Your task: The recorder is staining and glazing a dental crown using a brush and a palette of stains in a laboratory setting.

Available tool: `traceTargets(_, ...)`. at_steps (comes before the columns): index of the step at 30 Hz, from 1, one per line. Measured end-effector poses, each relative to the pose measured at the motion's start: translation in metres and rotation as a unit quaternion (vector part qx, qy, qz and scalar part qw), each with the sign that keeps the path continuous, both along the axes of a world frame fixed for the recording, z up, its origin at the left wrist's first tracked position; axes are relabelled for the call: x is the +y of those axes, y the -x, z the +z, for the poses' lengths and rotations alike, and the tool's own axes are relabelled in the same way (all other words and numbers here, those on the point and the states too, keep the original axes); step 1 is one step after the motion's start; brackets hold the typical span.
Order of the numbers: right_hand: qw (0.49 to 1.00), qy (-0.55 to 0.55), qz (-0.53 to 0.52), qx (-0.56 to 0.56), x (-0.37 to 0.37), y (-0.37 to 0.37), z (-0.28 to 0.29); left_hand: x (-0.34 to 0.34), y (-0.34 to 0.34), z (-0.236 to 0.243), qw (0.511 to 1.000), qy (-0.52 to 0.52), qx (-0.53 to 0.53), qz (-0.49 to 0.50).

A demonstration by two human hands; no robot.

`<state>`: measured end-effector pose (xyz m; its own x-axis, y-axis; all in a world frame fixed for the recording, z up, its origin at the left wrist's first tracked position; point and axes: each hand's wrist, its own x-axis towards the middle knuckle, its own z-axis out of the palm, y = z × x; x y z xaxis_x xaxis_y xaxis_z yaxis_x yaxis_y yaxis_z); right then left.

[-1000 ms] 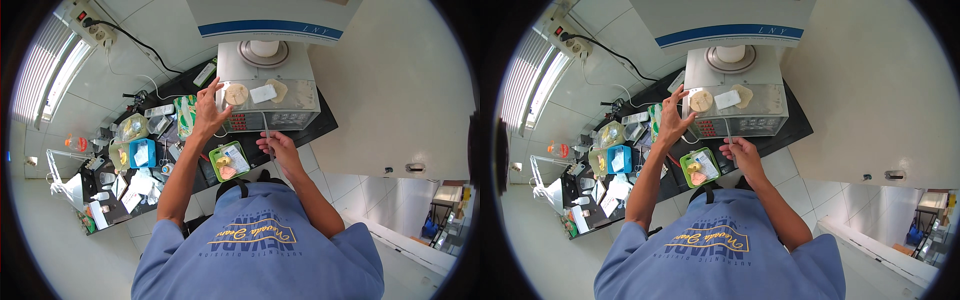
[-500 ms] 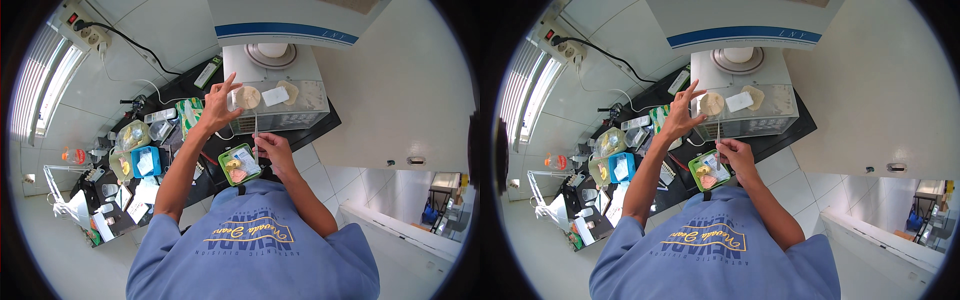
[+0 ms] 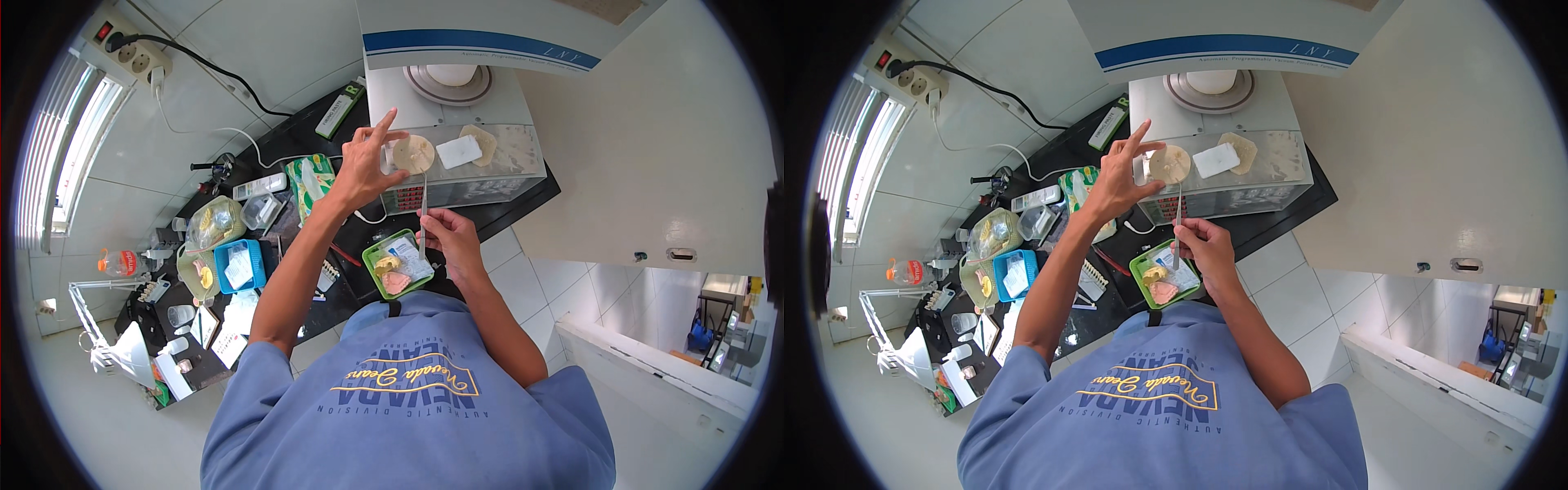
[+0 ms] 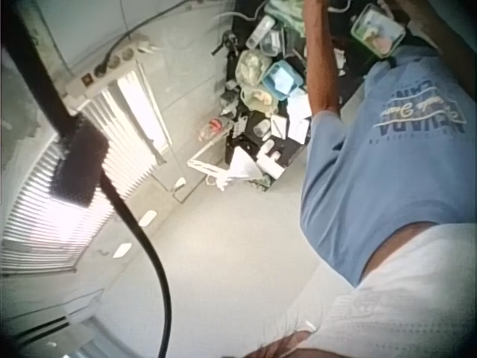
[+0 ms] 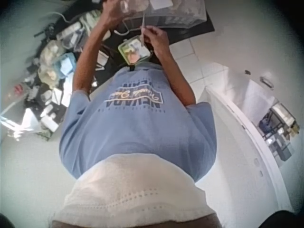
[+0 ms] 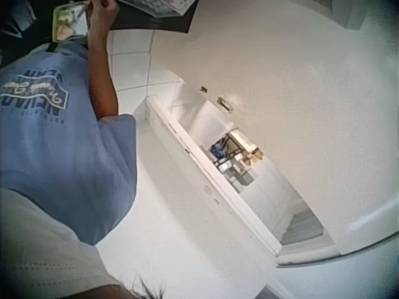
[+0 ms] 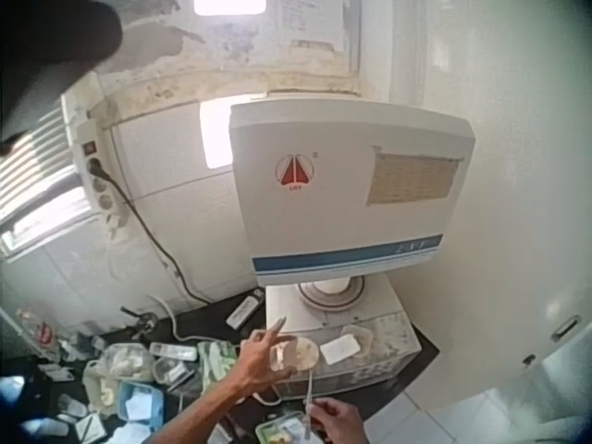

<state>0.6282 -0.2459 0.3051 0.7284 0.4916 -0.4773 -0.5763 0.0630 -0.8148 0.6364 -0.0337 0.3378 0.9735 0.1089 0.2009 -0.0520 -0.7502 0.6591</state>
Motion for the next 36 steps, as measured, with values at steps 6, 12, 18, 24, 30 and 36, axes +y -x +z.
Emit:
traceTargets(6, 1.000, -0.009, -0.004, 0.001, 0.004, 0.000, 0.002, -0.001, 0.000, 0.000, 1.000, 0.006, -0.005, 0.005)
traceTargets(12, 1.000, -0.017, -0.016, -0.014, 0.005, -0.001, 0.000, -0.005, 0.001, -0.001, 1.000, 0.011, -0.008, 0.015)
traceTargets(18, 0.999, 0.002, -0.022, -0.040, 0.005, -0.002, 0.002, -0.008, 0.003, -0.002, 1.000, 0.014, -0.004, 0.027)
traceTargets(24, 0.999, 0.002, -0.011, -0.054, 0.003, -0.007, 0.007, -0.009, 0.003, 0.001, 0.999, 0.021, -0.010, 0.024)
traceTargets(30, 0.998, 0.012, 0.000, -0.060, -0.002, -0.010, 0.014, -0.012, 0.006, 0.007, 0.999, 0.023, -0.031, 0.026)
traceTargets(36, 0.997, 0.031, 0.016, -0.071, -0.010, -0.016, 0.026, -0.014, 0.022, 0.012, 0.994, 0.060, -0.065, 0.057)
